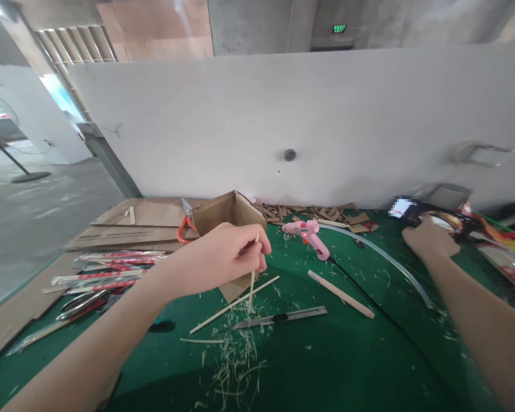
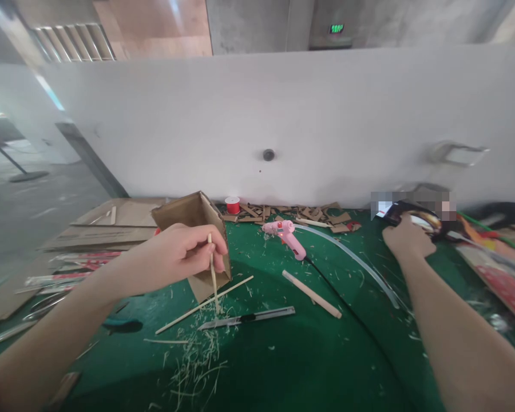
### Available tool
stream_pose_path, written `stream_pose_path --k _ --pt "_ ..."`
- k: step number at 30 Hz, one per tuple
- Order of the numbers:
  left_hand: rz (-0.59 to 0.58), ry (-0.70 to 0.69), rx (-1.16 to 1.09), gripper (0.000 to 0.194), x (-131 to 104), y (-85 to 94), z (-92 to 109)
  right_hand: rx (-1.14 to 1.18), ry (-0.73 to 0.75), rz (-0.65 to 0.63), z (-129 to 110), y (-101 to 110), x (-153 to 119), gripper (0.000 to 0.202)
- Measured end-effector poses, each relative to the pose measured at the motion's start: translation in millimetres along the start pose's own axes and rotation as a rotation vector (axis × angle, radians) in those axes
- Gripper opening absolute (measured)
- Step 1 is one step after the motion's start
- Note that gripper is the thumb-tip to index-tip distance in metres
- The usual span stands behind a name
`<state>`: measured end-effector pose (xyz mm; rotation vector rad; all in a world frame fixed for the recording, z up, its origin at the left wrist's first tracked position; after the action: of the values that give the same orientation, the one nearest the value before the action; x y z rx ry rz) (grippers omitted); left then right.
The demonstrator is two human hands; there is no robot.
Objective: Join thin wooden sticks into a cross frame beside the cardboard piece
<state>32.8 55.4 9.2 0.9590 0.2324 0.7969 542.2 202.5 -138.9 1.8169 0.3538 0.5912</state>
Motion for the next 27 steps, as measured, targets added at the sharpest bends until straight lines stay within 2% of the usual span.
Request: stream_pose_path --k 4,13,21,27 --pt "-0.004 0.002 0.017 0.021 -1 -1.1 1 0.048 -0.077 0.057 6 6 -3 0.054" --pt "-0.010 0.001 0.019 0.021 -1 -1.2 4 0.070 -0.128 0.039 8 12 -9 0.054" --pt "-0.011 -0.007 0.013 0.023 -1 -1.6 5 0.104 -0.139 0.022 9 14 -11 0.057" --pt "-0.006 -0.007 0.014 0.023 -1 -1.1 7 0.062 -0.086 0.012 7 9 -7 0.056"
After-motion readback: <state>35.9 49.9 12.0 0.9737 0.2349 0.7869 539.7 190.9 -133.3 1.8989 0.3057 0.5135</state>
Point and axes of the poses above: each hand's wrist, its own x-axis towards the middle knuckle, its own y-axis out of the back of the hand, z = x × y, the point moved 6 cm from there along x, towards the middle knuckle, and after that the axes turned 12 degrees about -y, right-handed, at the moved point
